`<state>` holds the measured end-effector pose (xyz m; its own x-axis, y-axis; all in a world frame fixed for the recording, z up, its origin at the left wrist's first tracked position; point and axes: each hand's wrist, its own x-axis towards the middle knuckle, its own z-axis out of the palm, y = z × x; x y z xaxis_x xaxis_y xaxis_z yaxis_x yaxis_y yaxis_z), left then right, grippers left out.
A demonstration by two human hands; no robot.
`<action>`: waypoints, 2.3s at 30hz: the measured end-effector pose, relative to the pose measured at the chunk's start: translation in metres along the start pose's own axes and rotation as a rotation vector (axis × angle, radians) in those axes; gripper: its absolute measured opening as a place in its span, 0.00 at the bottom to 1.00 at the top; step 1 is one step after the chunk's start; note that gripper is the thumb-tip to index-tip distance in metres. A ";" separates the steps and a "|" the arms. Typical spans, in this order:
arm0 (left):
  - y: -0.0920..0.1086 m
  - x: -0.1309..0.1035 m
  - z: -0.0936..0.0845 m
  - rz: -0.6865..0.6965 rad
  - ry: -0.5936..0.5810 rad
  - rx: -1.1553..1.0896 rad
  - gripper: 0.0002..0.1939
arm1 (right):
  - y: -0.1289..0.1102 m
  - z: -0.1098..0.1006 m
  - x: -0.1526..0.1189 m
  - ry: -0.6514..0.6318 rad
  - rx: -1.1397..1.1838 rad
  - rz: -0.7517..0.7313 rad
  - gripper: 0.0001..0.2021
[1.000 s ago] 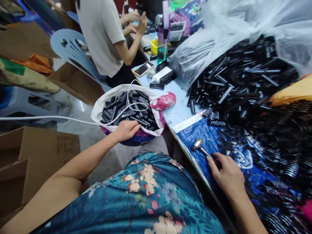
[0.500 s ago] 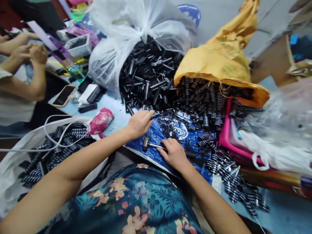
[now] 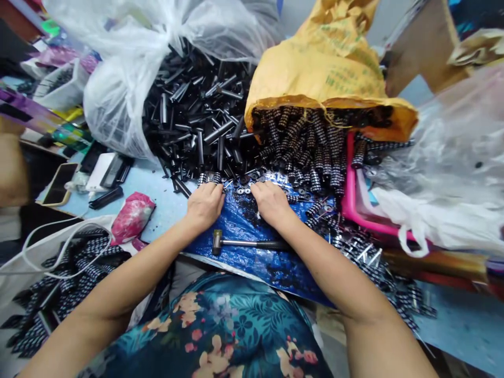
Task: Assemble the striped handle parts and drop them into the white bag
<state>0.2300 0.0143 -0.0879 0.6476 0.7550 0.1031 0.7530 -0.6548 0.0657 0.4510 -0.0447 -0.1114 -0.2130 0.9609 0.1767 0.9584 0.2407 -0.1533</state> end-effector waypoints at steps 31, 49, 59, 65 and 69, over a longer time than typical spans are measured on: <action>0.051 -0.052 -0.020 -0.426 -0.387 -1.809 0.21 | -0.085 -0.014 -0.053 0.214 1.904 0.609 0.18; 0.045 -0.050 -0.019 -0.639 -0.276 -1.914 0.22 | -0.026 -0.020 -0.032 0.208 0.959 0.257 0.13; 0.056 -0.055 -0.019 -0.492 -0.345 -1.831 0.20 | -0.088 -0.012 -0.050 0.170 1.942 0.685 0.21; 0.058 -0.059 -0.017 -0.517 -0.314 -1.832 0.20 | -0.096 -0.011 -0.054 0.165 1.983 0.647 0.19; 0.058 -0.060 -0.014 -0.546 -0.256 -1.889 0.25 | -0.083 -0.011 -0.055 0.133 1.695 0.454 0.18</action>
<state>0.2332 -0.0696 -0.0766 0.5603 0.7268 -0.3972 -0.1056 0.5383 0.8361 0.3857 -0.1194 -0.0979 0.0888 0.9904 -0.1055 -0.3222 -0.0716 -0.9440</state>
